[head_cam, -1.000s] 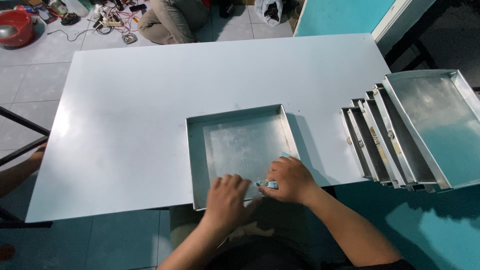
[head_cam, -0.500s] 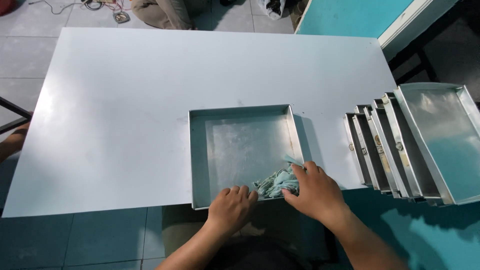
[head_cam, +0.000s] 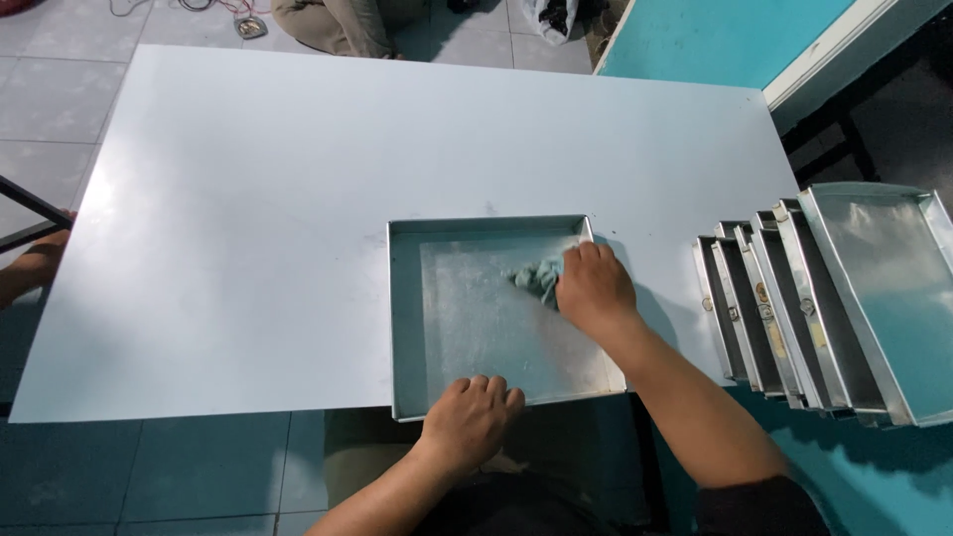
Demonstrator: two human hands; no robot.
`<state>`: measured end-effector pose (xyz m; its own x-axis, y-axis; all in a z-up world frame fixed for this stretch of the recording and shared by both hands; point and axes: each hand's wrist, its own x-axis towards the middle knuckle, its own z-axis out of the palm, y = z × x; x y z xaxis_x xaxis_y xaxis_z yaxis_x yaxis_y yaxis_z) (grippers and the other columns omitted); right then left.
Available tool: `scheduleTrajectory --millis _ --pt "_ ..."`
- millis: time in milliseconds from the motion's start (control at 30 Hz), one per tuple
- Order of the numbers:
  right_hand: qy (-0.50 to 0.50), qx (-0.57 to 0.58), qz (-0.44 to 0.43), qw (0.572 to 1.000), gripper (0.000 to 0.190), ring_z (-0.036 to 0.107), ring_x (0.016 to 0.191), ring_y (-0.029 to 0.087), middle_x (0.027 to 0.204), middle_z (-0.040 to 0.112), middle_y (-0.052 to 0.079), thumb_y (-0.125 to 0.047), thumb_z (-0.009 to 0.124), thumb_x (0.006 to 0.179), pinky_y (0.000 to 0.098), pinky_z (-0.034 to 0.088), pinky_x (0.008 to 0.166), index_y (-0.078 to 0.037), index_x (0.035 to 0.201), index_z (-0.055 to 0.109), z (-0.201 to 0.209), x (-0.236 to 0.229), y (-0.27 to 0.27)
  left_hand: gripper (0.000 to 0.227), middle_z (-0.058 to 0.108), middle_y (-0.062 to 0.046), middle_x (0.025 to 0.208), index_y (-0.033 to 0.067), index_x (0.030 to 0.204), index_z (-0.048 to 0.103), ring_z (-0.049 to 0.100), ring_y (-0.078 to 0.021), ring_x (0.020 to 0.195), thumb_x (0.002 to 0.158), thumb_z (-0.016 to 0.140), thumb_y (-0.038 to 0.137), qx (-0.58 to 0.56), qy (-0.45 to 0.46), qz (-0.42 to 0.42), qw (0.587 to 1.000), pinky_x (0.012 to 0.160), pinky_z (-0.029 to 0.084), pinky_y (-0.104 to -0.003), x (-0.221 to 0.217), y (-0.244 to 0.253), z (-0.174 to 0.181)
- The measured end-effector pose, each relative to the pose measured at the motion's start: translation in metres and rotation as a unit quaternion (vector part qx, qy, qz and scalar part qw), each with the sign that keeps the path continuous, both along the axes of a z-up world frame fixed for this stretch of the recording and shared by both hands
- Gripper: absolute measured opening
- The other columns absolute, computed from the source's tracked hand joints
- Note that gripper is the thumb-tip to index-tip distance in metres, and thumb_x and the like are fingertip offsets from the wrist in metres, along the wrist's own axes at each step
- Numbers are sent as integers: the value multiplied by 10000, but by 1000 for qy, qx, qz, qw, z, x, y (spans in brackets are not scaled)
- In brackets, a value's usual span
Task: The person wipes the inside of a metal tray with a cloth, then flips it over and wipes the top surface. The tray is placed on a white table with other trays stacked nearby.
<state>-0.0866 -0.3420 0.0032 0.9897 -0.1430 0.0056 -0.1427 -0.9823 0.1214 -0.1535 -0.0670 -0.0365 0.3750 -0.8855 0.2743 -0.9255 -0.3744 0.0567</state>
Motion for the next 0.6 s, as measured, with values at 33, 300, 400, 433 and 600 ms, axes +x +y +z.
scheduleTrajectory --millis 33,300,400,433,600 --pt "-3 0 2 1000 251 572 1076 368 1136 612 151 -235 604 957 492 555 832 -29 1098 634 -6 11 -4 76 581 -47 740 145 955 617 532 -201 557 930 553 112 0 -3 2 1000 485 420 -327 0 0 1" --pt "-61 -69 -12 996 238 542 990 279 1078 595 65 -327 612 999 398 539 789 -119 1116 598 -27 54 -15 95 578 -14 712 178 868 629 530 -179 549 956 595 177 -28 -43 22 998 469 409 -316 -2 0 7" --pt "-39 -19 -13 999 325 583 1072 323 1152 633 118 -338 630 967 448 575 811 -69 1147 612 -9 35 -11 142 519 2 659 198 771 578 460 -169 506 882 564 110 -77 -83 52 992 430 342 -307 -7 0 11" --pt "-40 -20 -13 999 325 583 1072 323 1152 633 118 -338 630 967 448 575 811 -69 1147 612 5 23 -2 142 519 2 659 198 771 578 460 -169 506 882 564 110 -77 -84 52 992 430 342 -307 -7 0 11" --pt "144 55 -70 986 417 624 1084 327 1207 637 135 -356 513 965 471 559 852 -78 1267 582 65 -43 48 153 546 7 665 206 771 574 491 -164 515 914 562 154 -51 -66 51 995 448 390 -313 -7 0 12"
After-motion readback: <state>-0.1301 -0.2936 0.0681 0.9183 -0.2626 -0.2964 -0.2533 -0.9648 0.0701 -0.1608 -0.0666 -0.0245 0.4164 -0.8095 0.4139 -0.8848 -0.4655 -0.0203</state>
